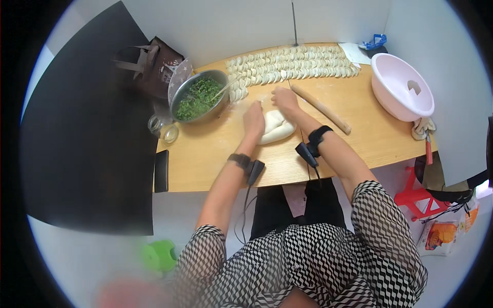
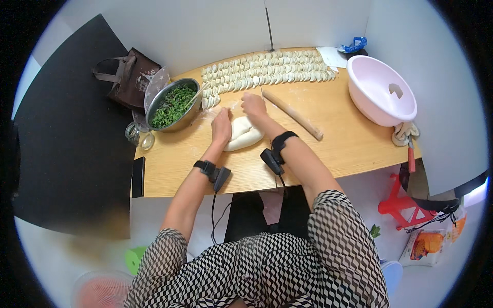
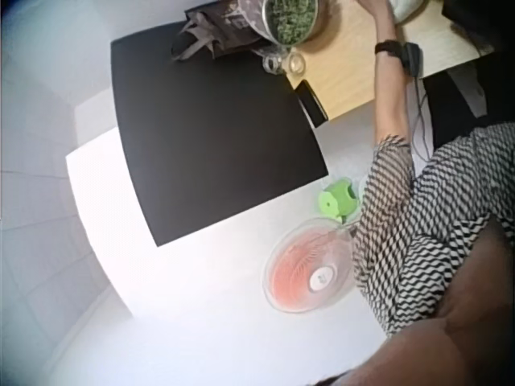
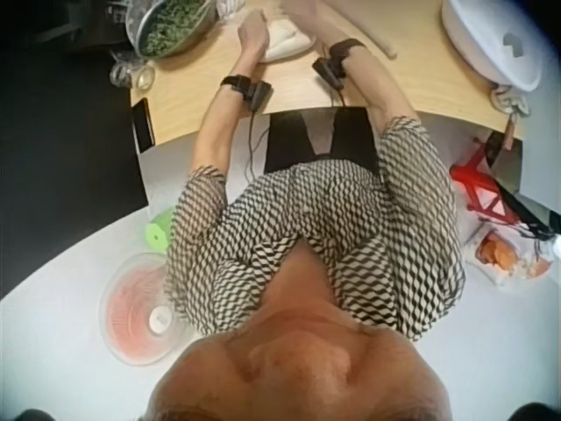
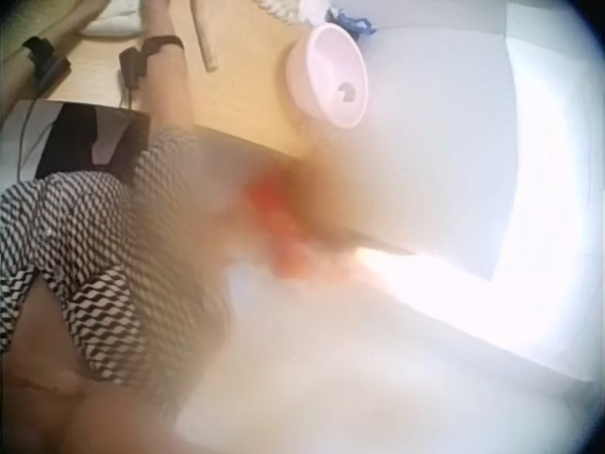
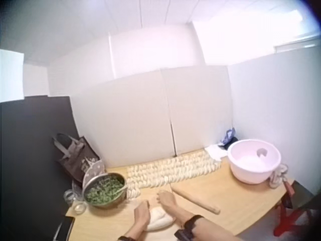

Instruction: Knead a large piece of dough on a wooden table.

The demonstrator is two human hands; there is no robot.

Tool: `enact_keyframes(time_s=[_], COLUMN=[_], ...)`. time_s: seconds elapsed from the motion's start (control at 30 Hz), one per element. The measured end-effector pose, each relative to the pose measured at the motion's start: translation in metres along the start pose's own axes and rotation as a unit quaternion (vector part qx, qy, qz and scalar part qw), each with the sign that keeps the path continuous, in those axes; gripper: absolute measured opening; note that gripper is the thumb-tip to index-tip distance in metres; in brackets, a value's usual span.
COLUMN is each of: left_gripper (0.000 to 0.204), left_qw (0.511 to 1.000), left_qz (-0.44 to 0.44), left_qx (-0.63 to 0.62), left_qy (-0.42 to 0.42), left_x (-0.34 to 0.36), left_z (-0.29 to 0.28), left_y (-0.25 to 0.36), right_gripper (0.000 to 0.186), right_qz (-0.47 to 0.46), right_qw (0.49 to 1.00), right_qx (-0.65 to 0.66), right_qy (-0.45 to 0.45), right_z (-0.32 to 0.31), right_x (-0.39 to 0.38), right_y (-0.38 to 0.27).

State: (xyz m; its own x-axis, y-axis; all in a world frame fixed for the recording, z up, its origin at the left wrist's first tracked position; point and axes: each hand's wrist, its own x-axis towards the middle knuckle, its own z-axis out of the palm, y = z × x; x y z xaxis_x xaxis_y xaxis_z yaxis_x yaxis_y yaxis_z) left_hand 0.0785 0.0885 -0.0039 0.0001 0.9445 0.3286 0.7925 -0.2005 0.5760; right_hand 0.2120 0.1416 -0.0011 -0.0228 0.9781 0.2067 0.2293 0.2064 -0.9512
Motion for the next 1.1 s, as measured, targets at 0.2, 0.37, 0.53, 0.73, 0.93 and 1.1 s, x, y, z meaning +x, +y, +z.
enact_keyframes(time_s=[0.2,0.37,0.53,0.73,0.93,1.1], left_gripper=[0.045,0.064,0.056,0.047,0.032,0.034], left_qw=[0.986,0.987,0.908,0.927,0.880,0.847], left_qz=[0.054,0.039,-0.042,-0.071,-0.132,-0.082], left_qx=[-0.130,-0.152,-0.416,-0.357,-0.445,-0.524], left_qy=[-0.093,0.022,0.030,-0.093,0.099,0.033], left_x=[-0.064,-0.098,-0.122,-0.089,-0.059,-0.049], left_z=[-0.013,-0.016,-0.019,-0.031,-0.036,-0.003], left_y=[0.004,0.028,0.042,-0.005,-0.011,-0.008], right_gripper=[0.046,0.043,0.041,0.032,0.021,0.020], right_qz=[-0.018,-0.040,-0.220,-0.258,-0.385,-0.380], right_qw=[0.921,0.970,0.950,0.902,0.839,0.828], right_qx=[-0.370,-0.237,-0.217,-0.345,-0.380,-0.412], right_qy=[-0.123,-0.045,-0.035,-0.042,-0.056,-0.034], right_z=[-0.011,-0.014,-0.015,-0.007,-0.001,0.010], right_x=[-0.055,-0.089,-0.115,-0.100,-0.142,-0.129], right_y=[0.000,-0.031,-0.095,-0.050,-0.046,-0.038])
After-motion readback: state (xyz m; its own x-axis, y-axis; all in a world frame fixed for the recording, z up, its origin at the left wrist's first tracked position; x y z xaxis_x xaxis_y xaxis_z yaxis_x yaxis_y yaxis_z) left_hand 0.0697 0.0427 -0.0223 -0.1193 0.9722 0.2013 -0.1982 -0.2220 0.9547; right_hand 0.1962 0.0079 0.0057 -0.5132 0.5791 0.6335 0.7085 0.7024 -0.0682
